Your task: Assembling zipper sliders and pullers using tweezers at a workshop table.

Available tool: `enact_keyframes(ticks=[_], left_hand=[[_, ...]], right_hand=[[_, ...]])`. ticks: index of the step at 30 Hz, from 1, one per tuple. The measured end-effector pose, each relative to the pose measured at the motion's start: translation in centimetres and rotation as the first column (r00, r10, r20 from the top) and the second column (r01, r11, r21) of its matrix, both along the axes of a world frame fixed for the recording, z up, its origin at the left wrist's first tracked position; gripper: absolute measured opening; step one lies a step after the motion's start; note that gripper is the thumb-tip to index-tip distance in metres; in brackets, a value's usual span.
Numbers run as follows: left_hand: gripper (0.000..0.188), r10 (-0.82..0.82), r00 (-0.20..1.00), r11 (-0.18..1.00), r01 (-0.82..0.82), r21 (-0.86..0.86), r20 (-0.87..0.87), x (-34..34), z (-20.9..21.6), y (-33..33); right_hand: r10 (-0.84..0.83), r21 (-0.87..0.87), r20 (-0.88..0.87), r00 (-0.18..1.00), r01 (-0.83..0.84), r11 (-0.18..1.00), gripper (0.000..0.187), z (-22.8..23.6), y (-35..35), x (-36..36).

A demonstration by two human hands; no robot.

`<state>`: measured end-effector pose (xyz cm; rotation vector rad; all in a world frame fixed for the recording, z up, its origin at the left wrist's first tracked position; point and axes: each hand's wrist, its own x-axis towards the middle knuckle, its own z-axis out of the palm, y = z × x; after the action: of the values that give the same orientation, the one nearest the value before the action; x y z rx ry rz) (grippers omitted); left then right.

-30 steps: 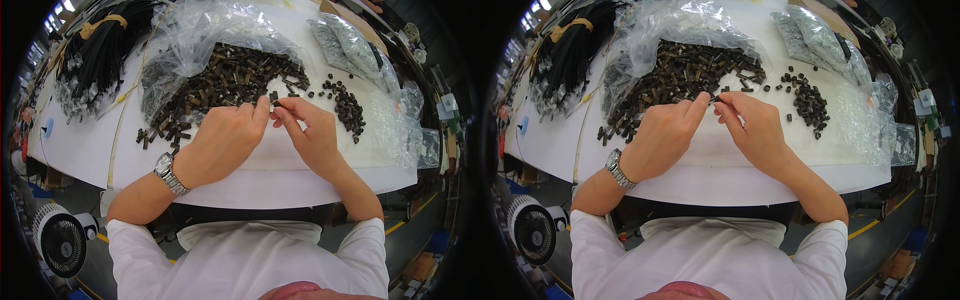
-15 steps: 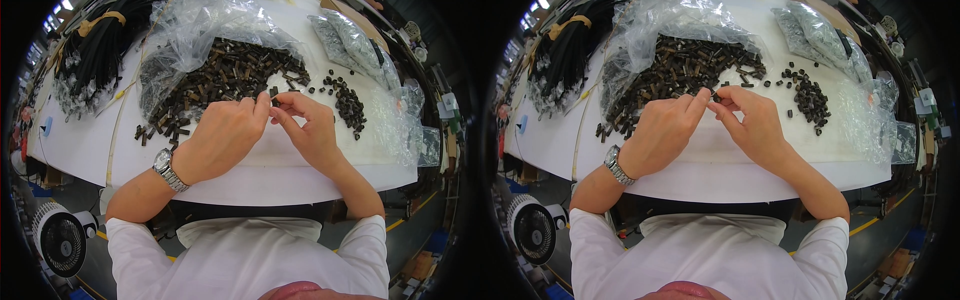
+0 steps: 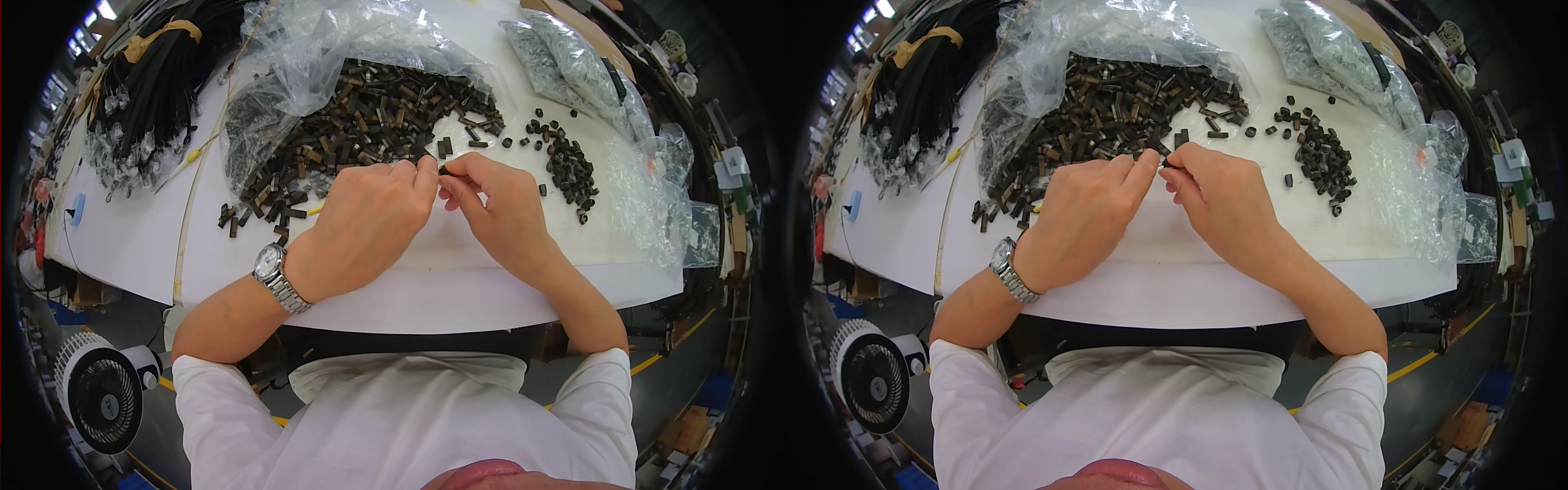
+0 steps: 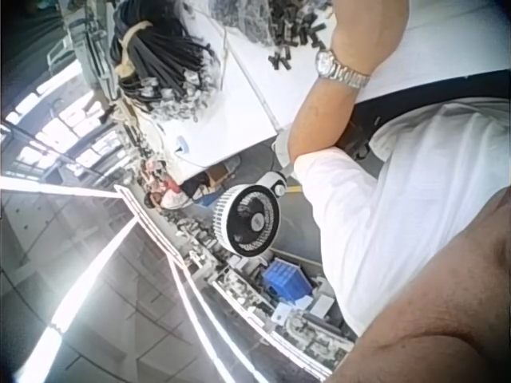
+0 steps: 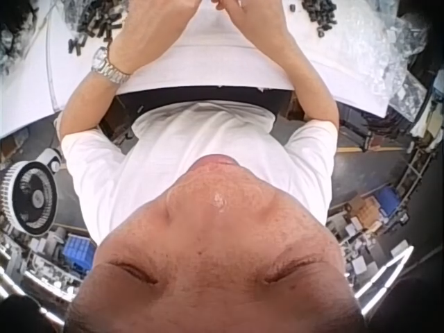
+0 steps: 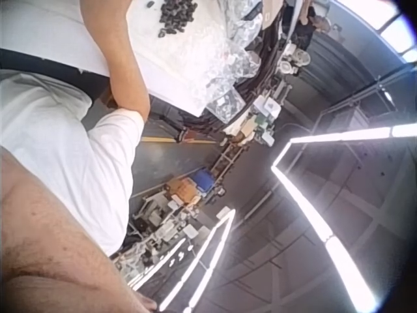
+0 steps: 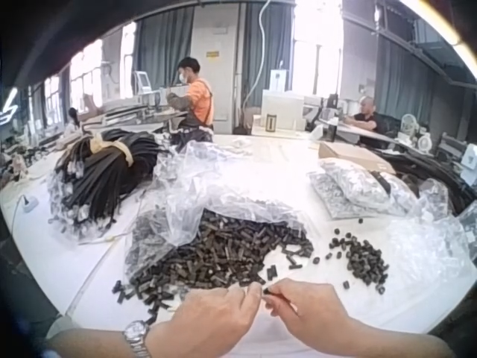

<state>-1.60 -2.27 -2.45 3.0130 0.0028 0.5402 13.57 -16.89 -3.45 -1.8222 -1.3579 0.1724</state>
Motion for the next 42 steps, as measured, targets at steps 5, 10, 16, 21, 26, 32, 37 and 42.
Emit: enact_keyframes(ticks=[5, 10, 16, 21, 26, 32, 37, 42], left_hand=[[0.038, -0.048, 0.999, 0.999, 0.047, 0.023, 0.020, 0.3, 0.1, 1.0], [0.030, -0.093, 0.995, 0.992, 0.095, -0.081, 0.037, 0.6, 0.1, 3.0], [0.021, -0.360, 0.933, 0.562, 0.238, -0.792, 0.025, 0.8, 2.2, 3.0], [0.022, -0.030, 1.000, 0.649, 0.011, -0.761, -0.011, 1.0, 2.2, 3.1], [0.031, 0.005, 0.977, 0.861, 0.104, -0.498, 0.214, 0.8, 1.0, 1.9], [0.041, -0.026, 0.989, 0.959, 0.066, -0.274, 0.147, 0.1, 0.8, 1.3], [0.041, -0.028, 0.991, 0.977, 0.055, -0.204, 0.130, -0.1, 1.0, 1.0], [0.041, -0.051, 0.994, 0.981, 0.068, -0.180, 0.097, -0.4, 1.2, 0.8]], right_hand=[[0.058, -0.046, 0.116, 0.992, -0.053, 0.997, 0.006, 0.0, -0.2, 0.4], [0.160, -0.013, -0.006, 0.987, -0.160, 0.987, 0.012, 0.6, -0.3, 1.5], [0.256, 0.114, -0.678, 0.689, -0.245, 0.963, 0.019, 1.3, -0.1, 3.7], [0.263, 0.182, -0.687, 0.677, -0.190, 0.965, 0.023, 1.3, -0.1, 4.2], [0.175, 0.111, -0.707, 0.685, -0.137, 0.984, 0.025, 1.4, 0.0, 3.3], [0.140, 0.120, -0.669, 0.730, -0.079, 0.990, 0.023, 1.6, -0.2, 2.7], [0.089, 0.113, -0.579, 0.811, -0.029, 0.993, 0.019, 1.8, -0.6, 1.3], [0.058, 0.123, -0.482, 0.874, 0.001, 0.992, 0.017, 1.9, -0.7, 0.9]])
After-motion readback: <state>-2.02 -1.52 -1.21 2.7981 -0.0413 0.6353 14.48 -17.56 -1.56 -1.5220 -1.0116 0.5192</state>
